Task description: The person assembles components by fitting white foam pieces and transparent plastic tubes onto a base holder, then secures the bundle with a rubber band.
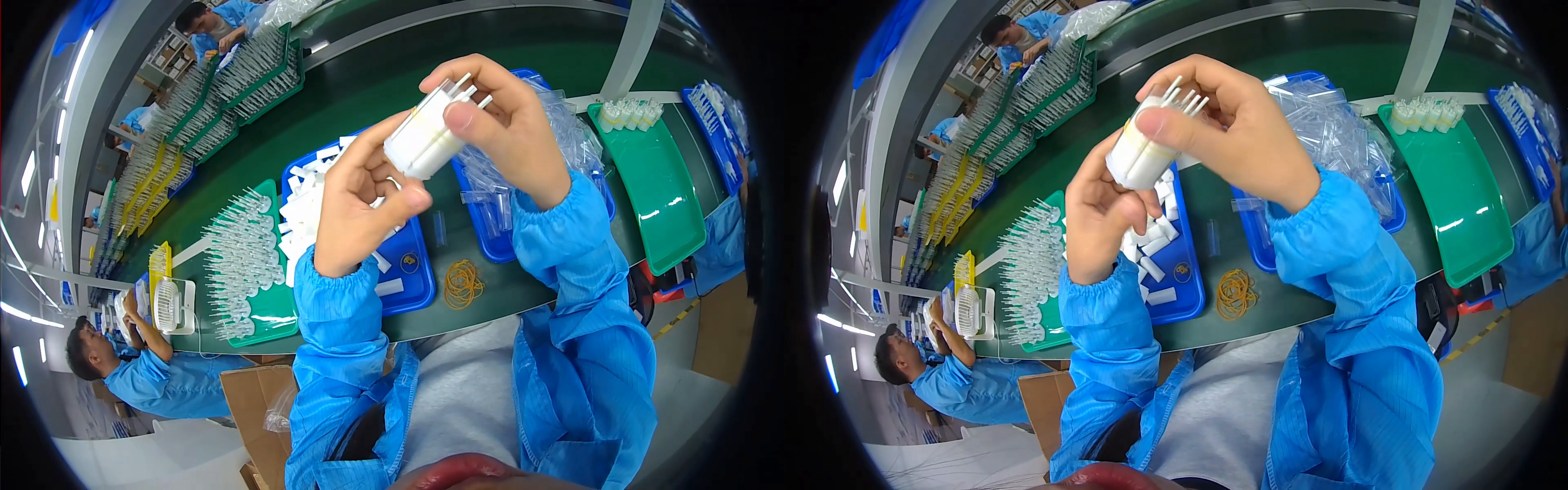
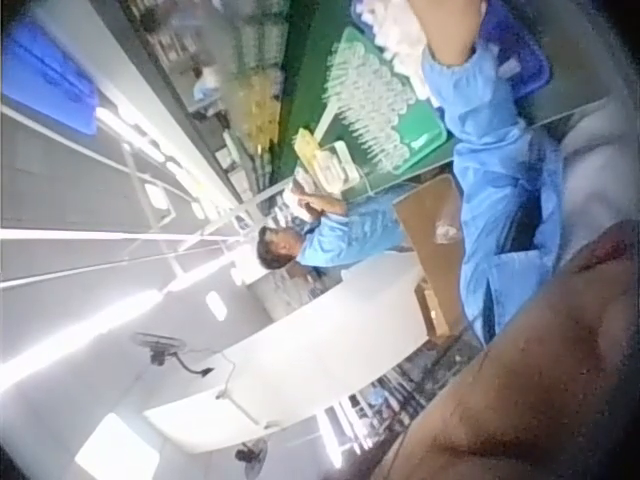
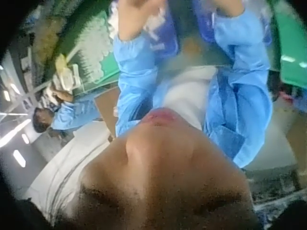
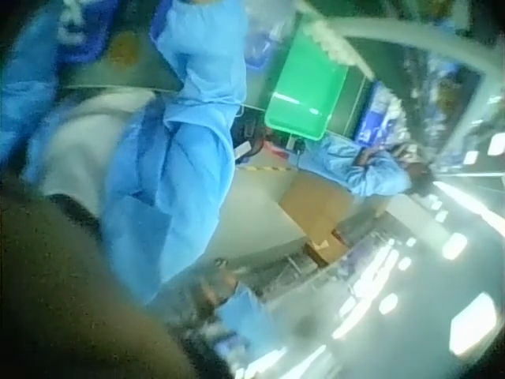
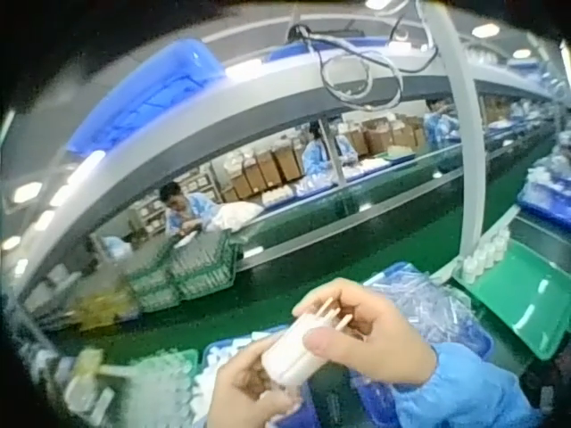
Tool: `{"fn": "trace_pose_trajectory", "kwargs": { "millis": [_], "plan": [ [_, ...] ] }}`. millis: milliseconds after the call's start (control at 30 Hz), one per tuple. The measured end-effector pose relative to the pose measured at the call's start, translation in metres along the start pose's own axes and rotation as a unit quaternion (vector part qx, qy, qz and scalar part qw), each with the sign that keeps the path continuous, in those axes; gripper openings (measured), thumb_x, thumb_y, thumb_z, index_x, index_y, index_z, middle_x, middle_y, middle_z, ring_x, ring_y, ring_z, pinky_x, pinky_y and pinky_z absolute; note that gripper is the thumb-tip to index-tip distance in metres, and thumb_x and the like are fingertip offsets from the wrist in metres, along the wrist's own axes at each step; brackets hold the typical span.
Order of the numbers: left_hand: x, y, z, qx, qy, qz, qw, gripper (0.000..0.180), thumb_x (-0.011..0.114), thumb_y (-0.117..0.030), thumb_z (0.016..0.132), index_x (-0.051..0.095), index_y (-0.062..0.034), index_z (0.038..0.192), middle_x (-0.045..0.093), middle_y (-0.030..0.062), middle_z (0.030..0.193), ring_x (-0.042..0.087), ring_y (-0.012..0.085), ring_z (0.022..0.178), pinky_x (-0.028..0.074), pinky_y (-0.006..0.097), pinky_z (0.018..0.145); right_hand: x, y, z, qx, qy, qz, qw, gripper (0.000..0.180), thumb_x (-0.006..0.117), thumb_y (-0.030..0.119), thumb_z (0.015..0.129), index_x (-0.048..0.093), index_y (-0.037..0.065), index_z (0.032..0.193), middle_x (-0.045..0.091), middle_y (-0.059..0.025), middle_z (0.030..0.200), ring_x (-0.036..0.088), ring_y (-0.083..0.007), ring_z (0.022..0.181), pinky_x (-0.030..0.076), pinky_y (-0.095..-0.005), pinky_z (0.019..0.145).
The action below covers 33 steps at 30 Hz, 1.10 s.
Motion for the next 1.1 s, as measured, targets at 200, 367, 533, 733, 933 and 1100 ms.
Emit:
{"fn": "trace_pose_trajectory", "kwargs": {
  "millis": [200,367,533,733,933,1100],
  "plan": [
    [-0.016,0.003,0.000,0.013,-0.037,0.014,0.999,0.069,0.069,-0.048,0.078,0.052,-0.0004,0.125,0.060,0.0077,0.081,0.059,0.0114,0.062,0.043,0.018,0.045,0.008,-0.003,-0.003,0.017,0.023,-0.002,1.000,0.036,0.050,0.040,0.093,0.056,0.010,0.113,0.058,-0.0060,0.096,0.058,-0.0125,0.086,0.047,-0.0242,0.072],
    [-0.017,0.001,-0.001,0.047,-0.058,0.015,0.997,0.070,0.068,-0.053,0.076,0.055,0.0004,0.120,0.060,0.0084,0.083,0.060,0.0121,0.061,0.045,0.019,0.044,0.017,-0.008,-0.006,0.067,0.026,0.042,0.997,0.043,0.036,0.047,0.097,0.055,0.014,0.115,0.055,-0.0046,0.096,0.046,-0.0084,0.070,0.039,-0.0213,0.059],
    [-0.010,-0.009,-0.005,0.088,-0.082,-0.070,0.990,0.066,0.074,-0.046,0.073,0.049,0.0006,0.111,0.061,0.0138,0.094,0.066,0.0190,0.066,0.054,0.024,0.047,0.036,-0.022,-0.011,0.145,0.093,0.223,0.960,0.047,0.035,0.050,0.096,0.049,0.013,0.122,0.052,-0.0042,0.091,0.037,-0.0079,0.064,0.034,-0.0201,0.052],
    [-0.009,-0.016,-0.007,0.112,-0.066,-0.055,0.990,0.062,0.074,-0.041,0.075,0.046,-0.0001,0.111,0.061,0.0175,0.098,0.068,0.0247,0.074,0.058,0.029,0.056,0.040,-0.028,-0.010,0.145,0.131,0.246,0.949,0.057,0.030,0.058,0.093,0.044,0.012,0.124,0.059,-0.0092,0.099,0.054,-0.0087,0.070,0.048,-0.0196,0.052],
    [-0.003,-0.006,-0.005,0.082,-0.011,-0.116,0.990,0.060,0.075,-0.035,0.075,0.045,0.0003,0.113,0.058,0.0190,0.104,0.068,0.0280,0.080,0.060,0.031,0.061,0.041,-0.028,-0.009,0.160,0.154,0.266,0.938,0.057,0.037,0.056,0.092,0.046,0.009,0.122,0.061,-0.0124,0.097,0.053,-0.0073,0.061,0.049,-0.0192,0.050],
    [0.003,-0.006,-0.008,0.057,-0.003,-0.118,0.991,0.057,0.077,-0.023,0.074,0.046,0.0007,0.116,0.056,0.0187,0.111,0.067,0.0290,0.084,0.060,0.032,0.064,0.036,-0.018,-0.013,0.149,0.195,0.333,0.911,0.050,0.042,0.048,0.092,0.051,0.008,0.121,0.059,-0.0118,0.096,0.057,-0.0118,0.071,0.047,-0.0206,0.050]
  ]
}}
Point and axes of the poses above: each hand's wrist, its own z-axis towards the middle knuckle, its own x-axis out of the palm, y = z × x, the point moved 9 cm from there along z, towards the middle knuckle
